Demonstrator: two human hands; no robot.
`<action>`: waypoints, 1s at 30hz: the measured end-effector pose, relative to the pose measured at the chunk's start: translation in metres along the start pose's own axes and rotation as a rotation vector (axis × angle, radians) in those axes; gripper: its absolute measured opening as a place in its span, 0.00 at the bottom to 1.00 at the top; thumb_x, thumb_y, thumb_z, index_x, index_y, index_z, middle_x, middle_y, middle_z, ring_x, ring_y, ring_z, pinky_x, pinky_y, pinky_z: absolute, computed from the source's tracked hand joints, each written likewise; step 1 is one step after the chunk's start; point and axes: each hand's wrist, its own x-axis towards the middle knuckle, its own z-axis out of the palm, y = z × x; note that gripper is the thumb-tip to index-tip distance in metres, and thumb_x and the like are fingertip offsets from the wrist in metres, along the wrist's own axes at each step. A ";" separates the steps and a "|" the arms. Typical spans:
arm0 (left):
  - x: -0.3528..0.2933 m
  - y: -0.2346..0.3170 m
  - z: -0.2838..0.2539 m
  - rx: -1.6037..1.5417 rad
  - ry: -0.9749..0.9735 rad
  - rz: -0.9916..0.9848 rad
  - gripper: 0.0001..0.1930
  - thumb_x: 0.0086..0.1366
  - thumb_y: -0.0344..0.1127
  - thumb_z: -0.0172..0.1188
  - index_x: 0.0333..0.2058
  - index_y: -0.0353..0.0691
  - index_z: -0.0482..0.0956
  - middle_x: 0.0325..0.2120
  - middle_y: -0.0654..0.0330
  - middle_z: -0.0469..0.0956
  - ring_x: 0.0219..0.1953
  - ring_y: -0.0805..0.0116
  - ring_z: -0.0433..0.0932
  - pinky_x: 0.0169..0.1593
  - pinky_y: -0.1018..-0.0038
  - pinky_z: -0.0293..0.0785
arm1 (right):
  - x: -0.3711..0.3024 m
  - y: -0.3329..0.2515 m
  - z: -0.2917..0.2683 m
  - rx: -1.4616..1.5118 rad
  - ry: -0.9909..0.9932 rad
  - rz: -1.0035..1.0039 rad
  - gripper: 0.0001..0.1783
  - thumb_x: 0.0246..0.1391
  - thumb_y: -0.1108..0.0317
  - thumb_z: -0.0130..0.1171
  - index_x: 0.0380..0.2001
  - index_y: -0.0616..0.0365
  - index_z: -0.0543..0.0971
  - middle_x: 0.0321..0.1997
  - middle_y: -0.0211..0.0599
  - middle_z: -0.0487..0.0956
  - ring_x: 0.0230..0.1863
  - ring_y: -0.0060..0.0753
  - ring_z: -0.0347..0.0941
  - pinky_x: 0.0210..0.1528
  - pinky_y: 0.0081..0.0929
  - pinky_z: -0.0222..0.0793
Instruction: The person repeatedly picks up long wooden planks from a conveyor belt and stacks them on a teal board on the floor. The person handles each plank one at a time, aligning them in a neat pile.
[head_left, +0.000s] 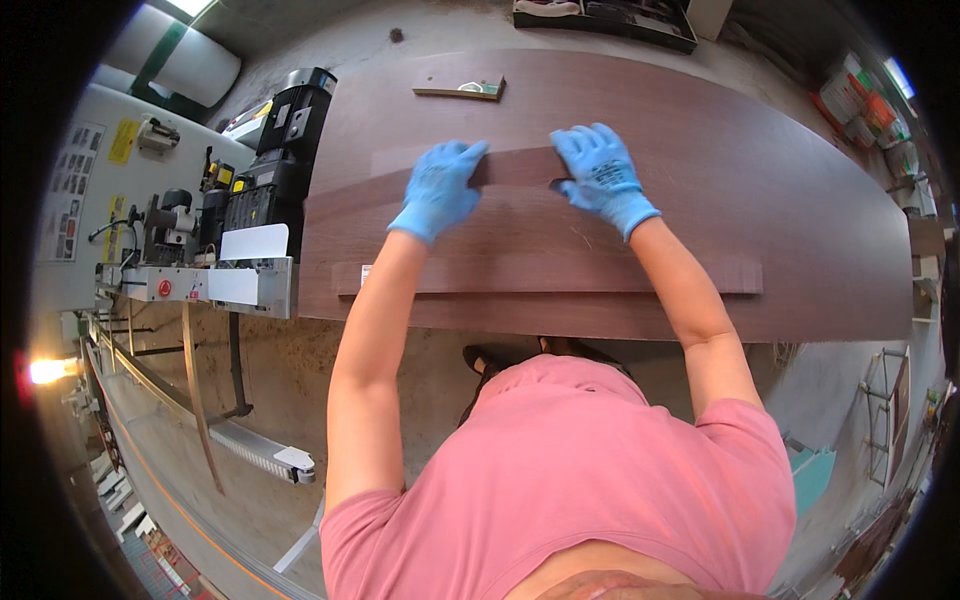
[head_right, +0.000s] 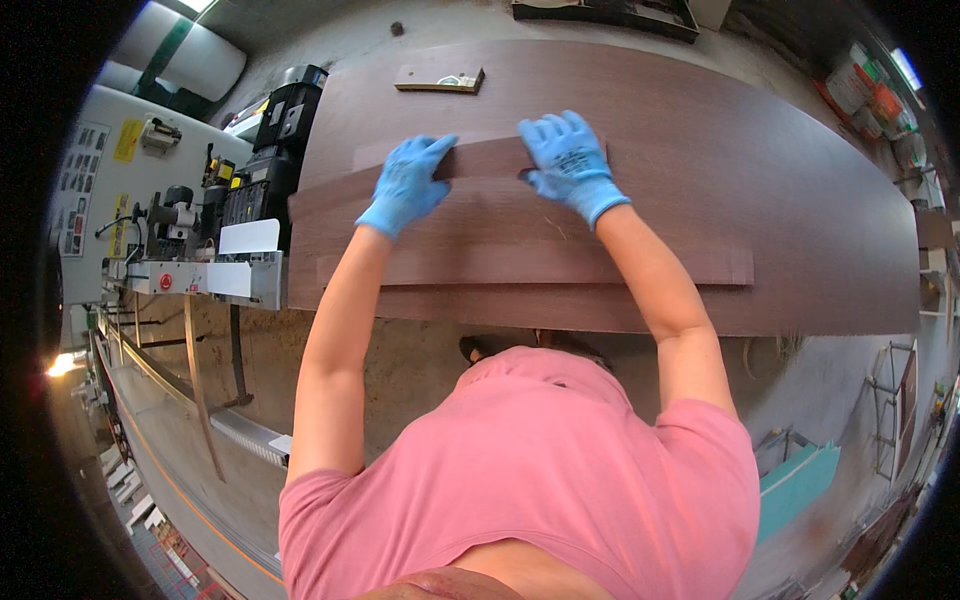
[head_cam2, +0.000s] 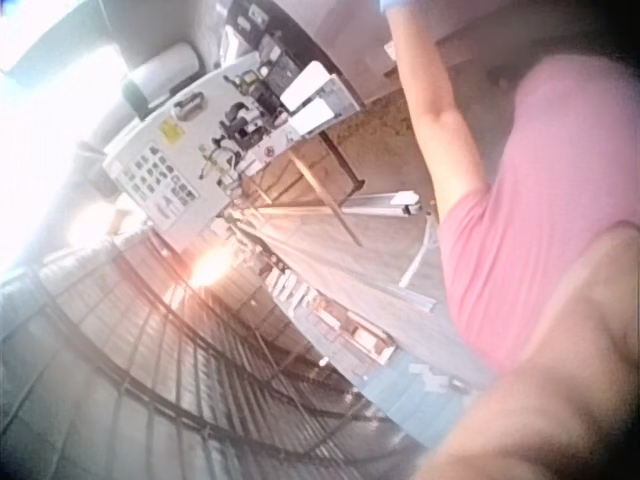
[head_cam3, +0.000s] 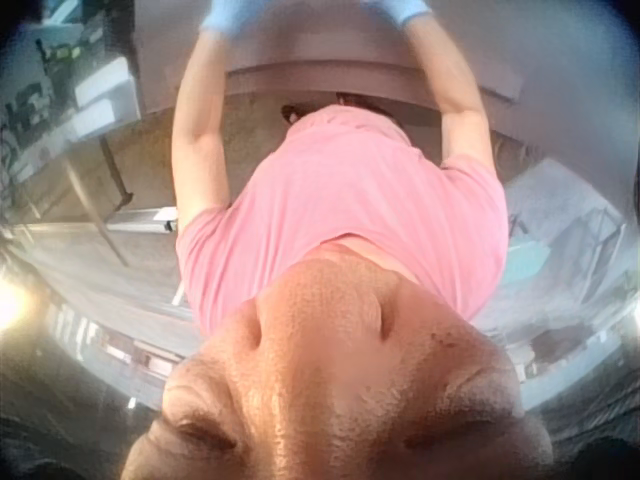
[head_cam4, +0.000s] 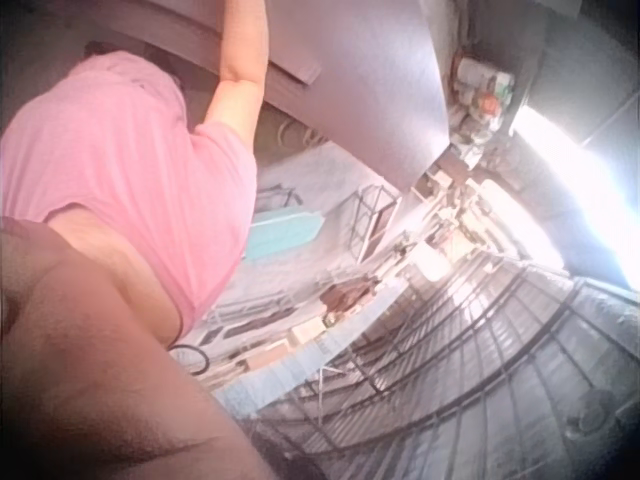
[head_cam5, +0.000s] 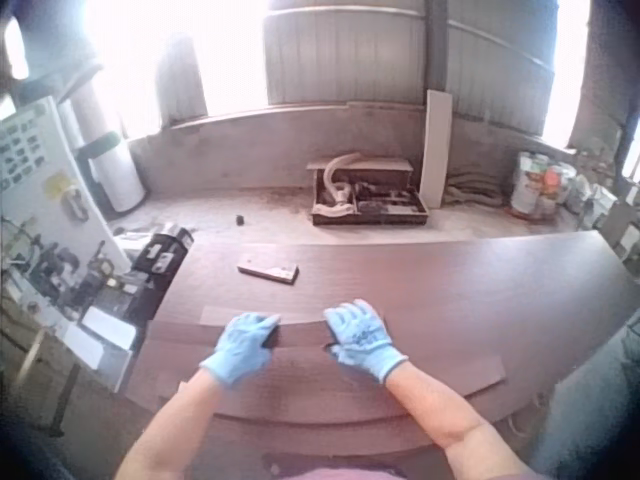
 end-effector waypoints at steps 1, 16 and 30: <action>0.019 0.002 0.004 0.009 -0.037 -0.015 0.38 0.56 0.32 0.74 0.67 0.46 0.76 0.54 0.50 0.80 0.59 0.46 0.77 0.65 0.56 0.74 | 0.002 0.014 0.009 0.016 -0.052 0.036 0.41 0.46 0.46 0.78 0.61 0.51 0.76 0.56 0.43 0.81 0.61 0.48 0.76 0.69 0.46 0.64; -0.068 -0.066 0.022 0.033 0.670 -0.220 0.40 0.60 0.48 0.73 0.70 0.42 0.73 0.72 0.41 0.67 0.75 0.36 0.62 0.77 0.46 0.58 | -0.014 0.075 0.061 0.194 -0.183 0.077 0.42 0.49 0.54 0.75 0.67 0.57 0.76 0.72 0.48 0.76 0.72 0.53 0.72 0.74 0.47 0.64; -0.559 -0.263 -0.069 0.552 0.111 -1.574 0.56 0.57 0.49 0.73 0.78 0.37 0.52 0.78 0.41 0.53 0.81 0.38 0.49 0.80 0.46 0.48 | 0.012 -0.108 0.014 0.265 -0.161 -0.388 0.52 0.58 0.29 0.63 0.72 0.59 0.71 0.80 0.54 0.66 0.80 0.61 0.61 0.80 0.61 0.53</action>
